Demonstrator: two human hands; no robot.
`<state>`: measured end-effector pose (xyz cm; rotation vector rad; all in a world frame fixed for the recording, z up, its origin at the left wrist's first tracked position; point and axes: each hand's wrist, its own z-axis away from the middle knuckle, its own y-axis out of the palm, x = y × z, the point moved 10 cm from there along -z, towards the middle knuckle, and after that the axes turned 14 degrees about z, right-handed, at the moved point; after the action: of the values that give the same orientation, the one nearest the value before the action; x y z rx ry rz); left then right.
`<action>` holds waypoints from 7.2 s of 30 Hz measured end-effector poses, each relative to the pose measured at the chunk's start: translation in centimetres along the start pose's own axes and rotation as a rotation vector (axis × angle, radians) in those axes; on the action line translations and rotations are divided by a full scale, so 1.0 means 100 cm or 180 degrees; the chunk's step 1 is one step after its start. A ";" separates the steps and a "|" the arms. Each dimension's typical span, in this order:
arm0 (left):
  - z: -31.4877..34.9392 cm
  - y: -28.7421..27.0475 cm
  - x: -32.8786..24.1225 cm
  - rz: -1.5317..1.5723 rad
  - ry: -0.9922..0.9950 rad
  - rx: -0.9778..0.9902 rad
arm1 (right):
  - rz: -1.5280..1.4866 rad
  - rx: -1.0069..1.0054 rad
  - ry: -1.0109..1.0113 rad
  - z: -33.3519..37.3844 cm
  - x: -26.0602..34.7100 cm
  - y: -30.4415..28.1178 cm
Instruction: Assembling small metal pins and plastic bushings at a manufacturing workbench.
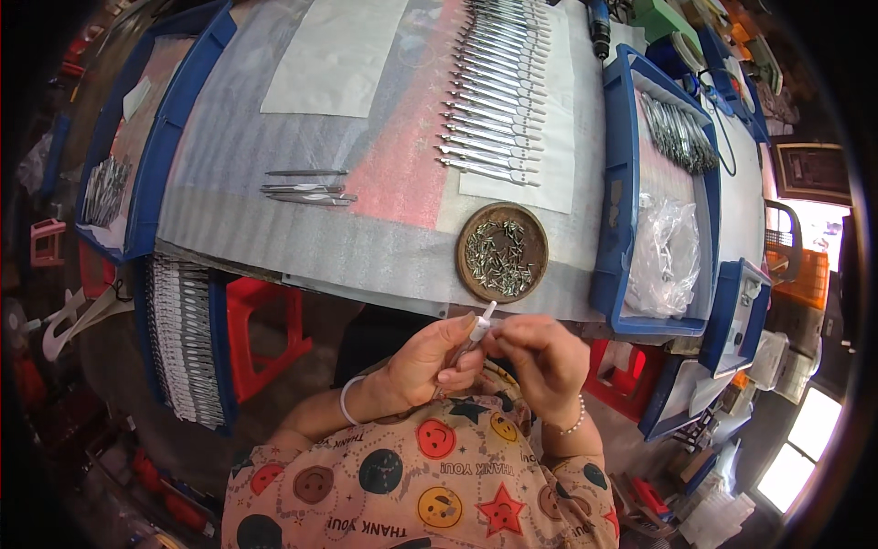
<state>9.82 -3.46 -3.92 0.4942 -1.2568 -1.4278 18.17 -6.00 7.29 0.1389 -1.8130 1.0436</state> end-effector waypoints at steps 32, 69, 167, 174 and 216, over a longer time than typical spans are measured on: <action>0.006 0.011 -0.008 -0.0895 0.0642 0.0289 | -0.2130 -0.0304 0.1470 0.020 -0.036 0.039; 0.008 -0.004 -0.003 0.0179 0.0066 0.0067 | 0.1730 0.0071 0.0096 -0.049 -0.046 0.011; 0.009 0.007 -0.002 -0.0281 -0.0182 -0.0429 | 0.0811 0.1149 -0.1012 -0.035 0.038 0.019; 0.018 0.024 -0.012 -0.0698 -0.0194 -0.0591 | 0.2510 0.2234 -0.2525 -0.005 0.076 0.052; 0.184 0.228 -0.093 -0.2663 0.4179 0.2755 | 0.3018 -0.0190 -0.0755 -0.352 -0.129 -0.028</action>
<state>7.29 16.56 19.24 2.2796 -0.4358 -0.6771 50.60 12.55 3.20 -0.7304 -2.1614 1.6566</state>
